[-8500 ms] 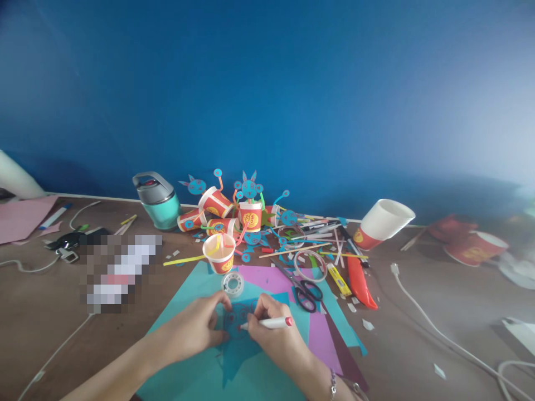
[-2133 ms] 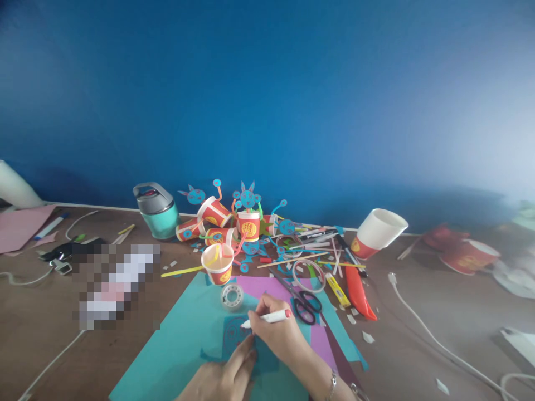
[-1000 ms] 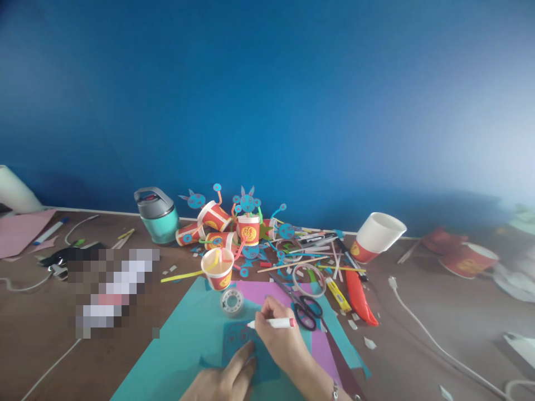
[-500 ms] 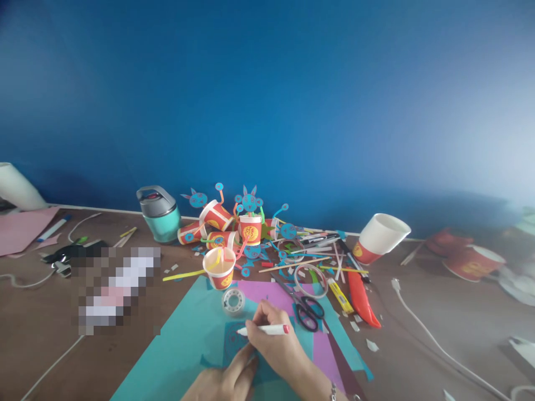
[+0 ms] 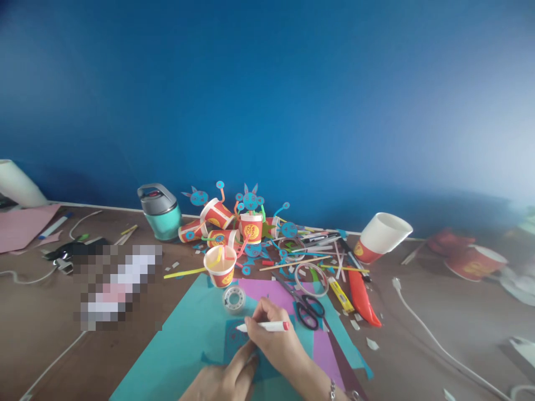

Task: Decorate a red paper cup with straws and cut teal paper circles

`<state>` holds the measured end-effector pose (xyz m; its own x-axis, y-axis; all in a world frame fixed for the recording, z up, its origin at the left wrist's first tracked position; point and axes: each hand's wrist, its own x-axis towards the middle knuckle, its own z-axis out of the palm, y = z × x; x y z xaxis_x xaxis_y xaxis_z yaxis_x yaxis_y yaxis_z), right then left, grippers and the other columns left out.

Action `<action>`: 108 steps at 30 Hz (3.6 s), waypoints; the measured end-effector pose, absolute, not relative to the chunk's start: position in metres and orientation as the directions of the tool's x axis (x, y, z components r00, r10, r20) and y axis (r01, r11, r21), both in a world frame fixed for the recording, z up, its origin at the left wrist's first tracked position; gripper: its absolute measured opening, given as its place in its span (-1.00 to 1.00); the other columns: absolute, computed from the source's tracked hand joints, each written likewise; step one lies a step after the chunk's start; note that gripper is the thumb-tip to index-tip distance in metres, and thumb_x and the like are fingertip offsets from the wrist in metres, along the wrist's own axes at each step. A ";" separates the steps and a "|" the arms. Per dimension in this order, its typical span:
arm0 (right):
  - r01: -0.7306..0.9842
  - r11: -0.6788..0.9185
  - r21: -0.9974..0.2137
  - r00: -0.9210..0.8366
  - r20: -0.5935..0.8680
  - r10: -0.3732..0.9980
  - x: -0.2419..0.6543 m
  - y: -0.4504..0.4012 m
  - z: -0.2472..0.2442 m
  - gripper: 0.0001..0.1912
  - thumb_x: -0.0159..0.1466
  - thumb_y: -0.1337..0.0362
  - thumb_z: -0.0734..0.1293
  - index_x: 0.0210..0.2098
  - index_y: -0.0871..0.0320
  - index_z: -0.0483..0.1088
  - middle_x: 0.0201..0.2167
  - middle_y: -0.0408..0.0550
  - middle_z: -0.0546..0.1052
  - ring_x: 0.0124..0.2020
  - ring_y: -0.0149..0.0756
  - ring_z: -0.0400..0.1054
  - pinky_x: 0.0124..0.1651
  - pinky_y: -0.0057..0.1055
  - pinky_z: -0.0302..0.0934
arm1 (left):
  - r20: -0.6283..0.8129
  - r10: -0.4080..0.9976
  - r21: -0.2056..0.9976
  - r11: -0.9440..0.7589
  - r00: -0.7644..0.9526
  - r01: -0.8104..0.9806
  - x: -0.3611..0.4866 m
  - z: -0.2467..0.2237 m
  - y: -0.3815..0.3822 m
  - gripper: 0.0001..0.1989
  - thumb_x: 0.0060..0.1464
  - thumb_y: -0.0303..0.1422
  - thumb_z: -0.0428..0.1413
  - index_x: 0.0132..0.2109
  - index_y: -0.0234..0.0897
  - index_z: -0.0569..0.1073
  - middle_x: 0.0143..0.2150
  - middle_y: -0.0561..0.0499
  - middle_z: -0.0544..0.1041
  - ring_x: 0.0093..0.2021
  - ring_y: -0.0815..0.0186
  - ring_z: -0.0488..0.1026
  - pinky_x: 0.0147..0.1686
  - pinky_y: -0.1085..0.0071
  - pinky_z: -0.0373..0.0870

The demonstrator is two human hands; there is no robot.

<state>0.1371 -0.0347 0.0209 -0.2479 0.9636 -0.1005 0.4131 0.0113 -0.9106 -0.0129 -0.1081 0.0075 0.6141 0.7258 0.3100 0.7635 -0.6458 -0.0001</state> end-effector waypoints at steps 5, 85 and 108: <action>0.420 -0.004 -0.908 -0.273 -0.130 0.953 0.134 -0.036 0.028 -0.82 0.11 0.21 0.30 -0.54 0.11 0.22 -0.63 -0.25 0.31 -0.56 -0.41 0.17 -0.52 -0.49 0.03 | 0.244 0.748 0.038 -0.644 0.618 0.764 -0.013 -0.002 -0.108 -0.72 0.16 -0.47 0.09 0.01 -0.35 0.50 0.06 -0.21 0.57 -0.65 0.39 0.53 -0.70 0.58 0.47; 0.508 0.005 -0.861 -0.111 -0.059 0.992 0.151 -0.032 0.021 -0.75 0.12 0.21 0.28 -0.62 0.08 0.14 -0.69 -0.23 0.37 -0.60 -0.38 0.24 -0.51 -0.47 0.07 | 0.275 0.708 -0.014 -0.673 0.650 0.740 -0.018 0.005 -0.105 -0.70 0.19 -0.56 0.01 0.02 -0.30 0.49 0.04 -0.10 0.59 -0.65 0.44 0.51 -0.71 0.59 0.44; 0.522 0.044 -0.852 -0.068 0.010 0.998 0.153 -0.031 0.022 -0.74 0.11 0.18 0.25 -0.64 0.07 0.12 -0.70 -0.22 0.30 -0.61 -0.40 0.17 -0.55 -0.49 0.06 | 0.172 0.711 0.043 -0.697 0.682 0.716 -0.019 0.002 -0.103 -0.65 0.17 -0.54 0.02 0.10 -0.33 0.44 0.12 -0.18 0.53 -0.60 0.35 0.56 -0.69 0.50 0.51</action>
